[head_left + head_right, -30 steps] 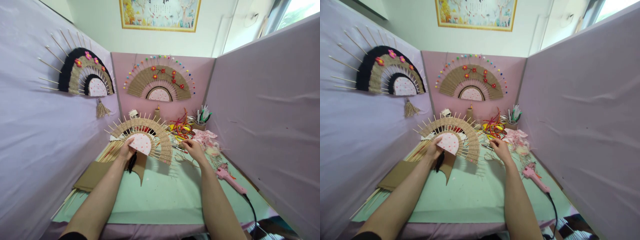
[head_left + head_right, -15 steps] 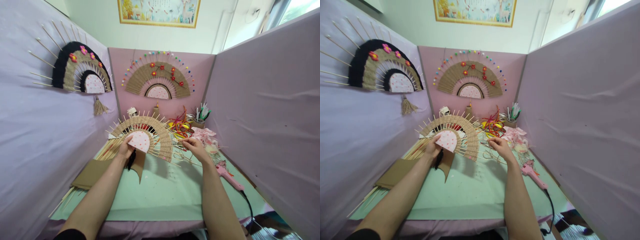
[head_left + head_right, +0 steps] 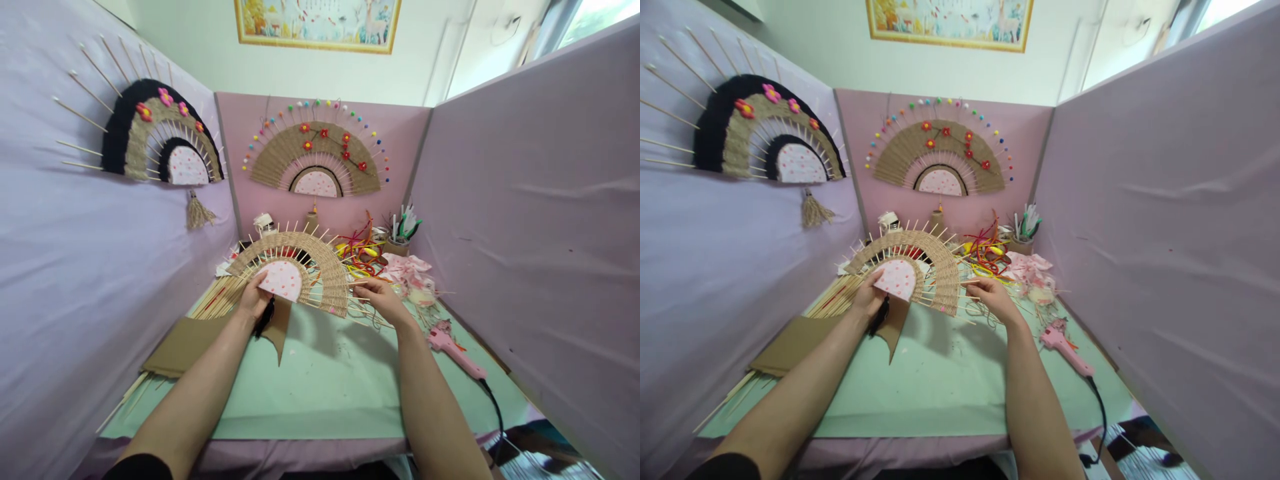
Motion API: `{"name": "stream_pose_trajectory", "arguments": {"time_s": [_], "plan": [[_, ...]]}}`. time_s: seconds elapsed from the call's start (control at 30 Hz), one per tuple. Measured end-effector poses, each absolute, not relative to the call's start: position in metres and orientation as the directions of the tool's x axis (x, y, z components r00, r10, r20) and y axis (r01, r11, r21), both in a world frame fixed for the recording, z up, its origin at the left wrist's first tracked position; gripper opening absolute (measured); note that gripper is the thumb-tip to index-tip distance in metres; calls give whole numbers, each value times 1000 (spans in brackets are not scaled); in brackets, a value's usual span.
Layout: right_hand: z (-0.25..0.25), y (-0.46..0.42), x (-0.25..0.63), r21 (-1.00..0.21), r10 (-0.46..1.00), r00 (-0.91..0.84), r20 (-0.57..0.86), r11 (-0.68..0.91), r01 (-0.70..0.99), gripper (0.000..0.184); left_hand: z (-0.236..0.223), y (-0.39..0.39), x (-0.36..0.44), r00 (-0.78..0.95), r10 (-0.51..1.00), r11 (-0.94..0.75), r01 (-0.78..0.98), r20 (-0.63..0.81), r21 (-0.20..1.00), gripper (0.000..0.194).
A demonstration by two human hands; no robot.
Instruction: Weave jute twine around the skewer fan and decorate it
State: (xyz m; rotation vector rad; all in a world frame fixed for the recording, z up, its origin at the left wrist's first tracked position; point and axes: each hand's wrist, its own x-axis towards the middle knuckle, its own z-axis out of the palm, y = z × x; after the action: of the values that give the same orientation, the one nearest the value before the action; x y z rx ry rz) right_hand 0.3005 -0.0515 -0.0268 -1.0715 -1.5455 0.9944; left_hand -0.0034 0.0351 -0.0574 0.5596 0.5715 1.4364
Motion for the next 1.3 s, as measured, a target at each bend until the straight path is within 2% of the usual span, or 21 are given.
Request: {"name": "stream_pose_trajectory", "arguments": {"time_s": [0.47,0.77,0.97,1.3], "plan": [[-29,-52,305,-965,962,-161,218,237,109,36,-56,37,-7,63,998,52,-750,-7,659,30],[-25,-56,319,-924,966,-40,254,255,285,38,-59,41,-11,15,1000,16,-745,-7,667,30],[-20,-73,319,-857,941,5,338,305,414,36,-57,38,-8,39,999,39,-734,-16,678,30],[-22,-83,320,-868,956,-64,287,287,404,38,-60,43,-9,-1,999,24,-762,-39,647,34]]}}
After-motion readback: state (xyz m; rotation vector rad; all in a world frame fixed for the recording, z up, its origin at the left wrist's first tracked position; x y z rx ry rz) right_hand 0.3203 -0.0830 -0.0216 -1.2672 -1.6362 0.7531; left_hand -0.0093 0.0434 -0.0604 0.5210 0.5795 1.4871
